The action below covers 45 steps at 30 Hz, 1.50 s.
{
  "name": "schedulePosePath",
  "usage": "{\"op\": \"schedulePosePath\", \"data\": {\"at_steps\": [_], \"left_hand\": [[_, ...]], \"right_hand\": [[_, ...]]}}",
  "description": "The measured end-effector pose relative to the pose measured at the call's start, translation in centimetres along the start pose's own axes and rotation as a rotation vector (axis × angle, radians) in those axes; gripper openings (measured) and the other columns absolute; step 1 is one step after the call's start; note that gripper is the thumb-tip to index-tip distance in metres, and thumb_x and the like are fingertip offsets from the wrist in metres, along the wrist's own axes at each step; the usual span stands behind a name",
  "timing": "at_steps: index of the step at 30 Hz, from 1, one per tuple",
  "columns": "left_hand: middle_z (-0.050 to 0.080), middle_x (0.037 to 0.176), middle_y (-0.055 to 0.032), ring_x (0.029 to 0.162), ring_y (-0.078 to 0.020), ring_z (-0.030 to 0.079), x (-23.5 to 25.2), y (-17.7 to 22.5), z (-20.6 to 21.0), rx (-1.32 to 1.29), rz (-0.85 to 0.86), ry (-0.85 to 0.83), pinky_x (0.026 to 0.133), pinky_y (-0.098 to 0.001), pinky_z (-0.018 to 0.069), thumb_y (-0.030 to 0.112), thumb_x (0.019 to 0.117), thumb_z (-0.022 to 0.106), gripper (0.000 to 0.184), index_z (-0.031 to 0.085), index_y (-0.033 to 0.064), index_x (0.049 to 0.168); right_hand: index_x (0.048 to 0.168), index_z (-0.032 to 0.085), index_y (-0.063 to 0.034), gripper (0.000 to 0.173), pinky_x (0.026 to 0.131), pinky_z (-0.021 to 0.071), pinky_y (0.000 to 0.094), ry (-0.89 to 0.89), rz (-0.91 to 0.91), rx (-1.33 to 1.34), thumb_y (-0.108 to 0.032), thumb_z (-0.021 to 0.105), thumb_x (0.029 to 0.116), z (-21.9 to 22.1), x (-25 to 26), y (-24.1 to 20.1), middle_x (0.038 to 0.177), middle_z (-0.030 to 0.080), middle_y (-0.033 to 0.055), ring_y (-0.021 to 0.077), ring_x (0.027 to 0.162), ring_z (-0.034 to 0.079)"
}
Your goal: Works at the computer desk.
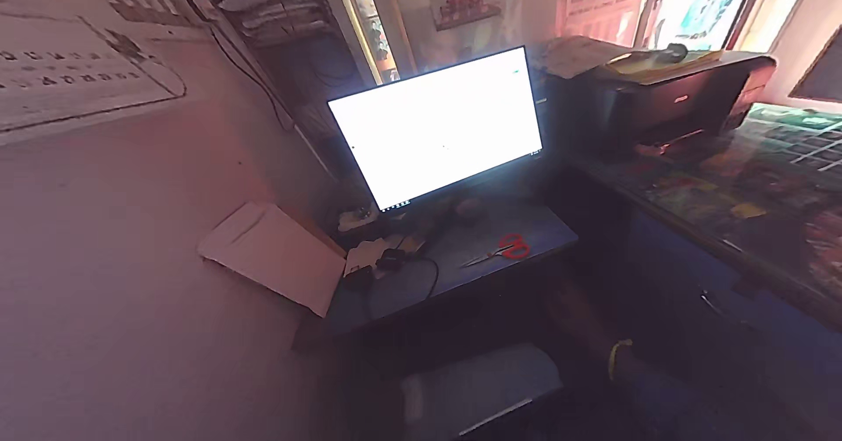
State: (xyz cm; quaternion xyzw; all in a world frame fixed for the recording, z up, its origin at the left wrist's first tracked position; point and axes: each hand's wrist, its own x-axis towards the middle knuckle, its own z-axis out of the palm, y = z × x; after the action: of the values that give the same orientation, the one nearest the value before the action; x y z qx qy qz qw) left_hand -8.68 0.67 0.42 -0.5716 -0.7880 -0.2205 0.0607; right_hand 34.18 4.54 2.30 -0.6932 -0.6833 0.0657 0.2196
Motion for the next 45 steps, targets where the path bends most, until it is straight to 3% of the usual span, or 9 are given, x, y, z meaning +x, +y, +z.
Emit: {"op": "schedulePosePath", "data": {"at_steps": [3, 7, 11, 19, 45], "left_hand": [[0.051, 0.151, -0.0203, 0.142, -0.0345, 0.048, 0.2, -0.1, -0.9, -0.027, -0.035, -0.071, 0.117, -0.0515, 0.0393, 0.035, 0.1034, 0.046, 0.056, 0.05, 0.0006, 0.147], [0.059, 0.141, -0.0233, 0.133, -0.0374, 0.057, 0.1, -0.1, -0.5, 0.002, -0.072, -0.098, 0.111, -0.0541, 0.0454, 0.038, 0.1052, 0.045, 0.052, 0.06, -0.0011, 0.136], [0.058, 0.138, -0.0303, 0.127, -0.0433, 0.059, 0.0, 0.2, -1.1, -0.029, -0.097, -0.161, 0.107, -0.0594, 0.0469, 0.035, 0.1067, 0.046, 0.054, 0.054, -0.0066, 0.14], [0.059, 0.136, -0.0295, 0.127, -0.0437, 0.059, 0.4, -1.1, 1.0, -0.005, -0.06, -0.128, 0.106, -0.0587, 0.0476, 0.034, 0.1076, 0.043, 0.051, 0.057, -0.0042, 0.138], [0.059, 0.135, -0.0299, 0.126, -0.0435, 0.06, 0.4, -0.7, 1.1, 0.0, -0.11, -0.145, 0.105, -0.0579, 0.0488, 0.035, 0.1082, 0.042, 0.053, 0.054, -0.0061, 0.139]], "right_hand": [[0.146, 0.058, -0.0175, 0.049, 0.117, 0.0412, 0.0459, -0.016, 0.002, 0.014, -0.04, 0.048, 0.1042, 0.0, -0.1, -0.1, 0.154, 0.049, 0.0152, 0.0298, 0.143, 0.047], [0.145, 0.058, -0.0184, 0.048, 0.116, 0.0428, 0.0458, 0.012, -0.018, 0.004, -0.041, 0.047, 0.1041, 0.1, 0.0, 0.0, 0.153, 0.049, 0.0152, 0.0294, 0.142, 0.048], [0.145, 0.058, -0.0194, 0.048, 0.115, 0.0432, 0.0456, 0.0, -0.003, 0.01, -0.04, 0.048, 0.1039, 0.1, 0.3, -0.2, 0.153, 0.049, 0.0152, 0.0297, 0.142, 0.048], [0.147, 0.057, -0.0222, 0.048, 0.115, 0.0438, 0.0456, 0.011, -0.004, -0.011, -0.042, 0.046, 0.1042, 0.6, 0.3, 0.0, 0.154, 0.049, 0.0129, 0.0282, 0.142, 0.048], [0.147, 0.057, -0.0219, 0.048, 0.118, 0.0407, 0.0438, 0.009, -0.011, -0.006, -0.041, 0.047, 0.1049, 0.6, 0.5, 0.2, 0.158, 0.045, 0.0121, 0.0278, 0.145, 0.045]]}}
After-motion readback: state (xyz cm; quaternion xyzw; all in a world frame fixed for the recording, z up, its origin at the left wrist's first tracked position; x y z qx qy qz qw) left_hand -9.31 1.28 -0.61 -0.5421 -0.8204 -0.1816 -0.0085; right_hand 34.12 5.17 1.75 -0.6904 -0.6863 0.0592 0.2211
